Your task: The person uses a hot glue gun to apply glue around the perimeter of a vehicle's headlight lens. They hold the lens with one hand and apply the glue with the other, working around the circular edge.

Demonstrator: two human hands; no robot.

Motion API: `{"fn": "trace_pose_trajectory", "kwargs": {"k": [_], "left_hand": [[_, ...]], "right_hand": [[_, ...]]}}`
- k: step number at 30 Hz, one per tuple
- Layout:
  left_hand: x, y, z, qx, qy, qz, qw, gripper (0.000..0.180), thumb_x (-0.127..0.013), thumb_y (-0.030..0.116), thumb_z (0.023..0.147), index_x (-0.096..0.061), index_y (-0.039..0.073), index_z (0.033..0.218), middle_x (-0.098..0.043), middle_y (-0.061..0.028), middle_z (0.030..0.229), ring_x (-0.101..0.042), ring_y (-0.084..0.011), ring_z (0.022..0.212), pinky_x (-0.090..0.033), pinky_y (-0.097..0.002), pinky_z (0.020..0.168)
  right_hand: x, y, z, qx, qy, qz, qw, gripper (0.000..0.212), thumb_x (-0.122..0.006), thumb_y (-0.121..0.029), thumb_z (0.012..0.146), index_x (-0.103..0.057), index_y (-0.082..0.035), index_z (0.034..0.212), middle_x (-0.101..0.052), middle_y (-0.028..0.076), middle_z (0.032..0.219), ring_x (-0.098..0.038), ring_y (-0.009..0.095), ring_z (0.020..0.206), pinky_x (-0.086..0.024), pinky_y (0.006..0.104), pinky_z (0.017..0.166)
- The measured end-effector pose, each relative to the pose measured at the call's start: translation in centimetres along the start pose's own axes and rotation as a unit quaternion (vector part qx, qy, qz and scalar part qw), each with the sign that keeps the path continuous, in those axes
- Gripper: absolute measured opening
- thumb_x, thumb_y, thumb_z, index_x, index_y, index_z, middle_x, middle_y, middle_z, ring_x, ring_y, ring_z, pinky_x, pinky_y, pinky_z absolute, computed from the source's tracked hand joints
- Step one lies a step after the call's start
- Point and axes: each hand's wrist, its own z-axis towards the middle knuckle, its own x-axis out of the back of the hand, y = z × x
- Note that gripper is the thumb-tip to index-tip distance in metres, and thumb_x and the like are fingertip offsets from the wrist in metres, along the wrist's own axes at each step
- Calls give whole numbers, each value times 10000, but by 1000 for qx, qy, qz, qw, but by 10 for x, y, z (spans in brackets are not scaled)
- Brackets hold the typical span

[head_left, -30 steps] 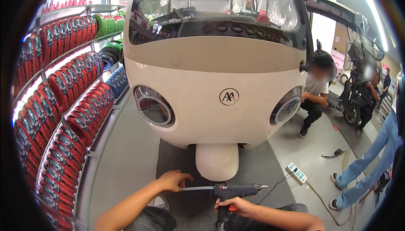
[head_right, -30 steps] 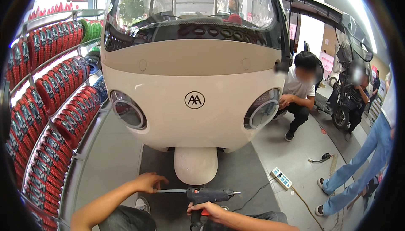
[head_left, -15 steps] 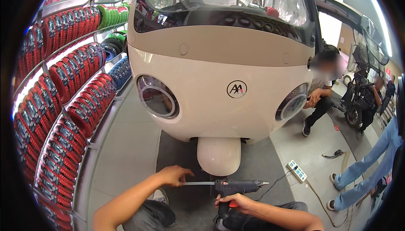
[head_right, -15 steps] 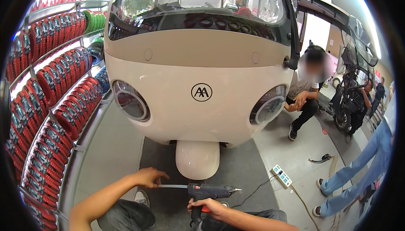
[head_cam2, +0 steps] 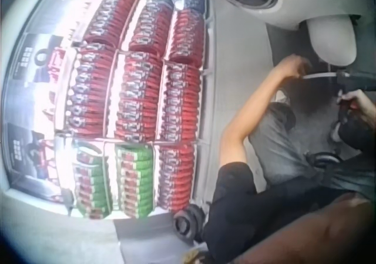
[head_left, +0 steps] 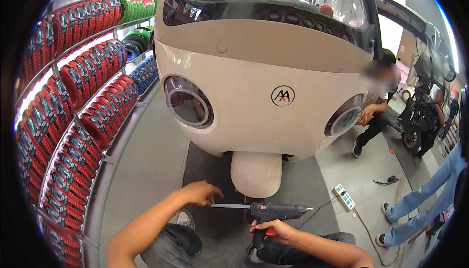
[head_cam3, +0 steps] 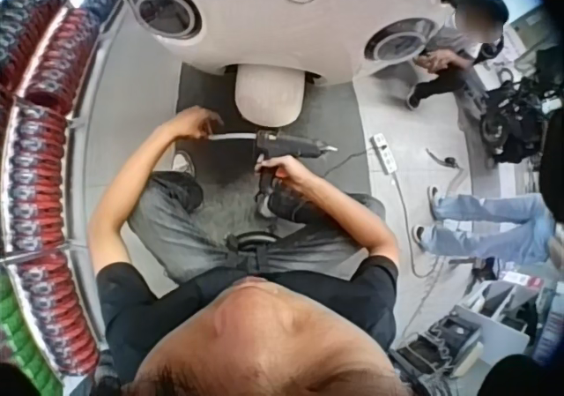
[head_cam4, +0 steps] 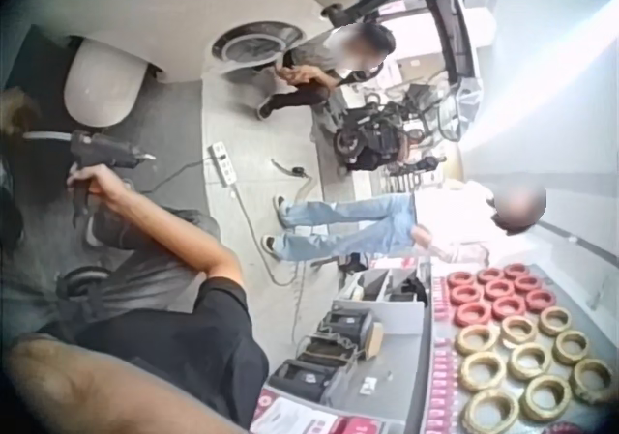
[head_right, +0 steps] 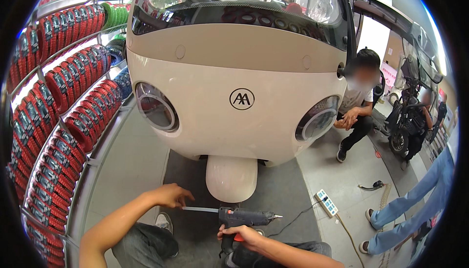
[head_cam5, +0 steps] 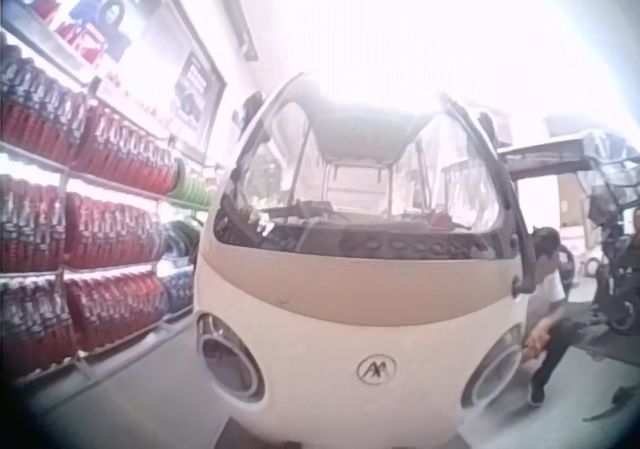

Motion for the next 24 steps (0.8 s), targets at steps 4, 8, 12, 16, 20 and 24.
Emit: {"fn": "trace_pose_trajectory", "kwargs": {"k": [4,8,12,16,20,24], "left_hand": [[1,1,-1,0,-21,-4,1000,535,-709,-7,802,-690,82,1330,-815,-107,971,-789,-245,937,-601,-377,845],[4,3,-2,-10,-45,-20,999,552,-732,-7,804,-685,77,1348,-814,-110,956,-788,-240,926,-598,-367,851],[9,1,-7,-21,-72,-80,994,580,-780,-11,823,-665,70,1386,-812,-115,967,-782,-223,922,-595,-363,867],[9,-10,-24,10,-108,-179,978,629,-813,42,878,-595,51,1467,-794,-123,1033,-743,-183,968,-580,-344,920],[14,-9,-24,9,-118,-237,964,656,-816,67,896,-557,39,1498,-777,-98,1011,-707,-166,979,-557,-343,960],[21,5,-29,-10,-127,-236,963,672,-842,110,870,-579,53,1486,-779,-53,1021,-688,-136,937,-521,-333,903]], "right_hand": [[-1,-1,0,-9,1,8,1000,179,-683,-84,935,-678,-25,1104,-739,127,1076,-717,273,1067,-544,392,987],[2,1,0,-8,-2,24,1000,184,-685,-77,933,-681,-22,1109,-741,127,1070,-719,271,1057,-549,389,975],[3,-1,1,-9,18,15,1000,203,-680,-6,907,-682,3,1110,-727,138,1083,-713,286,1087,-530,407,1038],[0,-5,1,-8,26,9,1000,211,-690,-3,895,-693,12,1106,-733,142,1081,-717,271,1084,-526,389,1036],[-4,-9,-4,5,48,-1,999,196,-705,-31,884,-701,-14,1079,-744,123,1033,-721,247,1011,-547,362,947],[-2,-12,-5,7,50,5,999,227,-694,-31,877,-704,9,1100,-745,133,1033,-721,250,1002,-540,364,954]]}}
